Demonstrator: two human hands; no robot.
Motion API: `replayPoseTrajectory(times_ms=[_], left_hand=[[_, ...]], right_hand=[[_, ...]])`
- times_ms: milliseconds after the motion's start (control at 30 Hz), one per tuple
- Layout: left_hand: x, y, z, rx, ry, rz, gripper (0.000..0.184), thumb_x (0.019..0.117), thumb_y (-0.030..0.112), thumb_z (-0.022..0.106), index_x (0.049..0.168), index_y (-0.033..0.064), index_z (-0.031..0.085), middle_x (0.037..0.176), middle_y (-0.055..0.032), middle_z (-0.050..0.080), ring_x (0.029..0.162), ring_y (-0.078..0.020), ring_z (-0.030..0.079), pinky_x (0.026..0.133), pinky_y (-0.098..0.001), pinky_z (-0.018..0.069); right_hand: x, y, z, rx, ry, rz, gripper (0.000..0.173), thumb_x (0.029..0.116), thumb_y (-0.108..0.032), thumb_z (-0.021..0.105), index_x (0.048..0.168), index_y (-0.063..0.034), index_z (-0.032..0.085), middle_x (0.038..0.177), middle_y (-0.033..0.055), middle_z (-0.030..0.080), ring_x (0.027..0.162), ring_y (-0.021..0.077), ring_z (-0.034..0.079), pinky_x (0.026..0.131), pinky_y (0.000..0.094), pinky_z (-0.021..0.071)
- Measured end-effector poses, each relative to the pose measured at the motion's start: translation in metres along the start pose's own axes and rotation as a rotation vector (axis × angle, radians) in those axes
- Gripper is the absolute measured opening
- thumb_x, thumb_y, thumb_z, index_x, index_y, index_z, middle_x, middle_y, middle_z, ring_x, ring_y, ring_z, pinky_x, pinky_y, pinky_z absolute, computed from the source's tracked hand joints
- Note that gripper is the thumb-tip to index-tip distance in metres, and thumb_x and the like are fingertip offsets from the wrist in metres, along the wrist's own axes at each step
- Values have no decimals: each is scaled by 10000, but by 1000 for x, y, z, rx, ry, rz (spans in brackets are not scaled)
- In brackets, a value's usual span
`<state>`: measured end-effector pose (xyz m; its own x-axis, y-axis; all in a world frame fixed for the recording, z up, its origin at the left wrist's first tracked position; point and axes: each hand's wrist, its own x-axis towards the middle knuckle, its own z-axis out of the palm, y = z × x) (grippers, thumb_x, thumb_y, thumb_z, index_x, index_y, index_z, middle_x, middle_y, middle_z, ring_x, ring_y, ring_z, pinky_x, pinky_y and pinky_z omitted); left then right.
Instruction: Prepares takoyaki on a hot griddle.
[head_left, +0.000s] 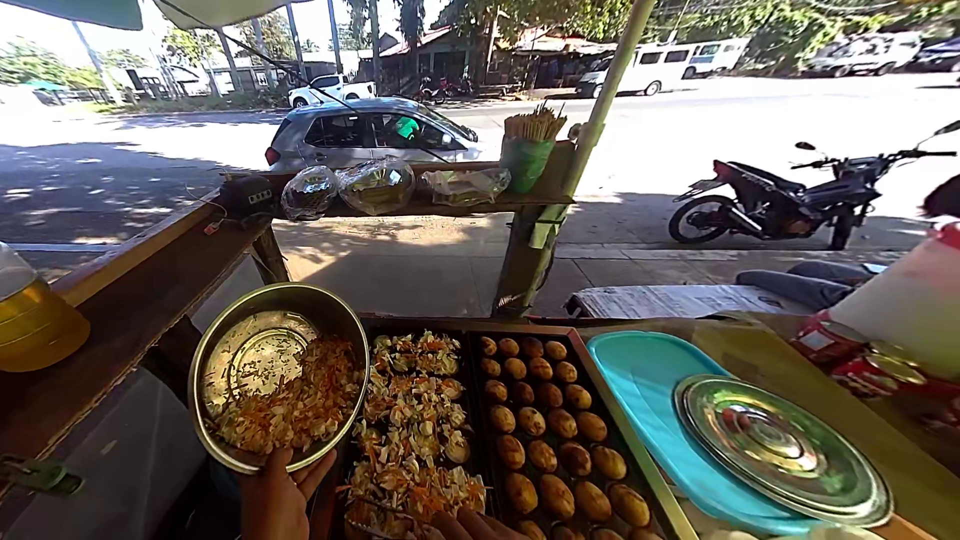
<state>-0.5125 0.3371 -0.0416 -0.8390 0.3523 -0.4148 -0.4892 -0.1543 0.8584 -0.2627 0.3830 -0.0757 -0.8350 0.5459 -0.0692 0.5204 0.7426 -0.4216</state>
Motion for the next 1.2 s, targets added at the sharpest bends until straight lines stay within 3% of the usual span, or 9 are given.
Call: replayPoseTrajectory(times_ms=[133, 367, 500, 633, 833, 933, 1067, 1200], left_hand=[[-2, 3, -6, 9, -15, -5, 533, 1070, 47, 377, 1556, 111, 168, 1186, -295, 587, 759, -378, 733, 598, -483, 641], [-7, 6, -12, 2, 1, 2, 455, 1076, 58, 370, 1512, 77, 238, 1164, -275, 605, 755, -356, 739, 594, -471, 645], [-9, 4, -11, -9, -16, -1, 462, 1075, 56, 370, 1514, 82, 229, 1162, -269, 599, 758, -355, 736, 601, -476, 645], [-14, 3, -12, -3, -10, -15, 470, 1072, 53, 370, 1516, 87, 221, 1161, -272, 603, 768, -362, 738, 605, -476, 645], [-19, 4, -14, -2, -7, -17, 410, 1071, 52, 367, 1469, 51, 270, 1106, -250, 604, 733, -330, 728, 599, -466, 644], [-20, 5, -15, 4, 4, -12, 390, 1075, 57, 363, 1457, 39, 285, 1098, -251, 608, 729, -325, 730, 602, -463, 647], [-19, 3, -16, -2, 1, -2, 391, 1075, 61, 365, 1456, 38, 286, 1083, -251, 623, 724, -331, 732, 603, -467, 647], [-21, 4, -16, 11, -10, 0, 424, 1072, 57, 364, 1483, 57, 263, 1112, -247, 613, 735, -331, 733, 609, -466, 648]], right_hand=[[-23, 25, -16, -113, 56, 38, 337, 1052, -278, 533, 1295, -84, 663, 1023, 188, 702, 892, 392, 715, 708, 524, 594], [-56, 60, -59, -88, 27, 152, 381, 1062, -296, 521, 1361, -87, 633, 1095, 215, 694, 948, 420, 708, 759, 564, 582], [-66, 66, -57, -78, 0, 164, 365, 1066, -295, 512, 1332, -84, 647, 1077, 210, 698, 933, 418, 710, 756, 568, 580], [-81, 81, -59, 34, 23, 197, 443, 1063, -346, 536, 1384, -48, 599, 1103, 227, 683, 946, 412, 705, 803, 586, 570], [-90, 84, -45, 91, -22, 180, 449, 1079, -363, 493, 1382, -49, 598, 1140, 220, 687, 968, 408, 702, 800, 603, 562], [-89, 79, -37, 98, 19, 111, 477, 1063, -386, 535, 1410, -62, 575, 1141, 211, 674, 960, 392, 702, 786, 579, 573], [-72, 80, -21, -27, 90, -11, 465, 1028, -402, 593, 1361, -79, 613, 1063, 182, 688, 902, 372, 706, 739, 523, 586], [-43, 97, -16, -116, 234, 50, 433, 1038, -425, 568, 1315, -104, 654, 1015, 148, 706, 858, 328, 723, 686, 473, 598]])
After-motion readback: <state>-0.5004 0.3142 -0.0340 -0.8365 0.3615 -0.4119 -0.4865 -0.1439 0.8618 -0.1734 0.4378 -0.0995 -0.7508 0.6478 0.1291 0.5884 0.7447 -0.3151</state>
